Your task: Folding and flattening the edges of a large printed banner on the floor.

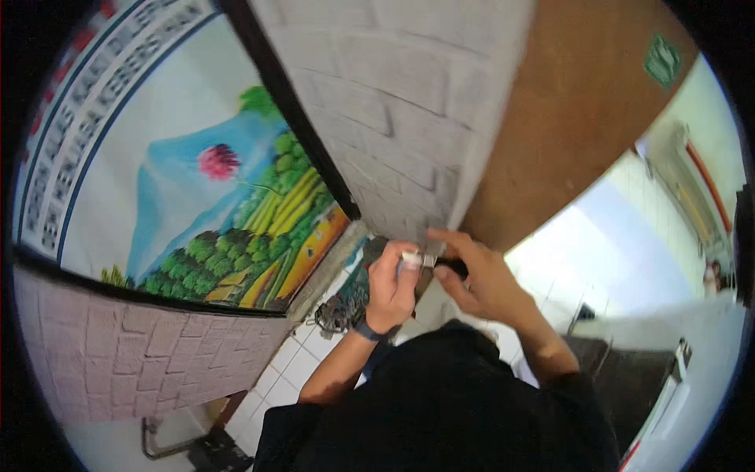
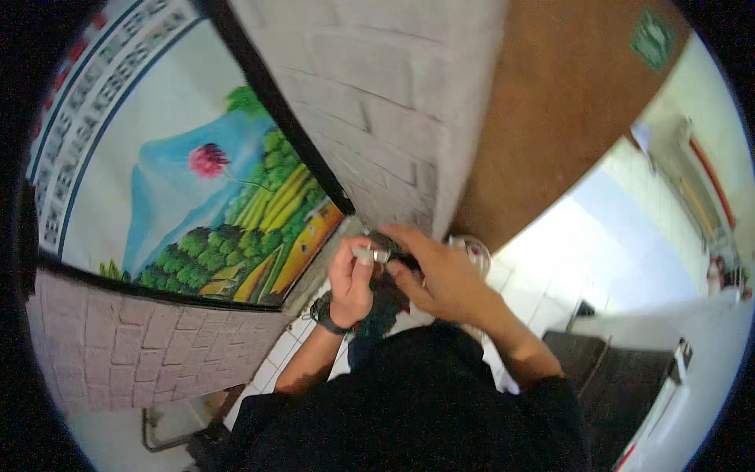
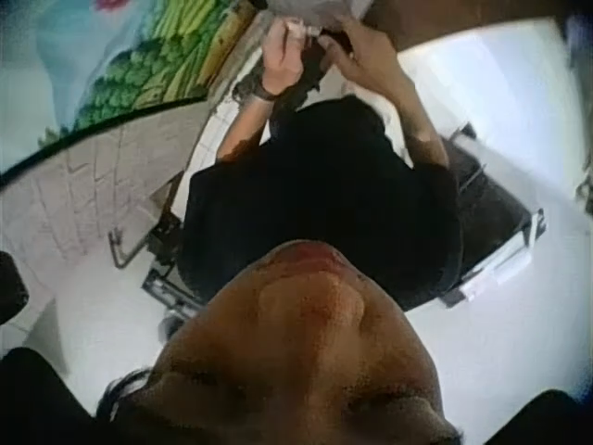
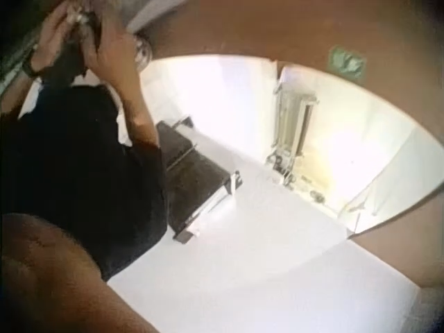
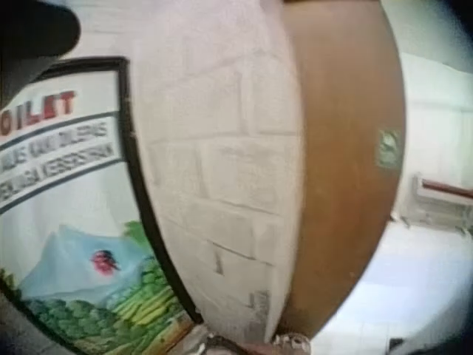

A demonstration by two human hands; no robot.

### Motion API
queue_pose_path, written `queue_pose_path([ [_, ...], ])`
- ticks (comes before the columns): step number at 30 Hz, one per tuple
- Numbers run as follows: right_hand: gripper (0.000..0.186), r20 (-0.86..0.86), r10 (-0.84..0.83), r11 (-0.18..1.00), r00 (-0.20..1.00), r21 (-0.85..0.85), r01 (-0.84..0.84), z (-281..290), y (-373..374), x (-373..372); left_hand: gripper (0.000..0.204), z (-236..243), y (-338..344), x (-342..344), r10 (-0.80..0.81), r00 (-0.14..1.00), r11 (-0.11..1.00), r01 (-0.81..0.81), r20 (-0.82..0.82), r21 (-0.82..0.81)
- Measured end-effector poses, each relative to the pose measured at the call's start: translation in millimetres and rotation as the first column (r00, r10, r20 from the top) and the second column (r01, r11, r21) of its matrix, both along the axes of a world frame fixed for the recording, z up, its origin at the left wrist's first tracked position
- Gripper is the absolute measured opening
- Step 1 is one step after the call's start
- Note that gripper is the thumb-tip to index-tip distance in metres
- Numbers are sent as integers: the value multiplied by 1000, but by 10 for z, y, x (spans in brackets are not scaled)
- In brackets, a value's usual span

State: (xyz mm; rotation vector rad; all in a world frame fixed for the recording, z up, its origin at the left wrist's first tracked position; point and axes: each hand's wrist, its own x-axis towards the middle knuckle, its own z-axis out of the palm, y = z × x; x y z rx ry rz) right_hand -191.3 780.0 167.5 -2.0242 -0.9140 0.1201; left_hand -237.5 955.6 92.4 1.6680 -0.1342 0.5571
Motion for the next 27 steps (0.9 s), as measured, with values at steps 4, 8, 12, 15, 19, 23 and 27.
queue_pose_path([
  [4, 42, -29, -130, 990, 991, 56, 132, -45, -741, 87, 15, 27, -706, 290, -177, 984, 984, 177, -20, 4],
  [8, 37, 140, -242, 967, 960, 111, 228, -165, -1219, 108, 16, 53, -1153, 517, -284, 959, 957, 284, -20, 62],
  [12, 36, 148, -332, 943, 932, 69, 325, -152, -1608, 40, 16, 33, -1550, 692, -364, 931, 929, 363, 0, 72],
  [15, 36, 148, -406, 914, 902, 86, 397, -135, -1812, 5, 17, 40, -1801, 782, -434, 901, 899, 432, 11, 77],
  [19, 38, 85, -493, 869, 866, 94, 485, -133, -2026, -33, 19, 10, -2019, 909, -537, 842, 836, 540, -60, 94],
  [23, 36, 4, -519, 854, 855, 51, 518, -161, -2188, -22, 27, 159, -2242, 987, -595, 802, 792, 596, -48, 137],
  [27, 35, -9, -528, 843, 849, 109, 526, -244, -2266, 27, 25, 103, -2310, 1062, -613, 789, 782, 613, -37, 114],
])
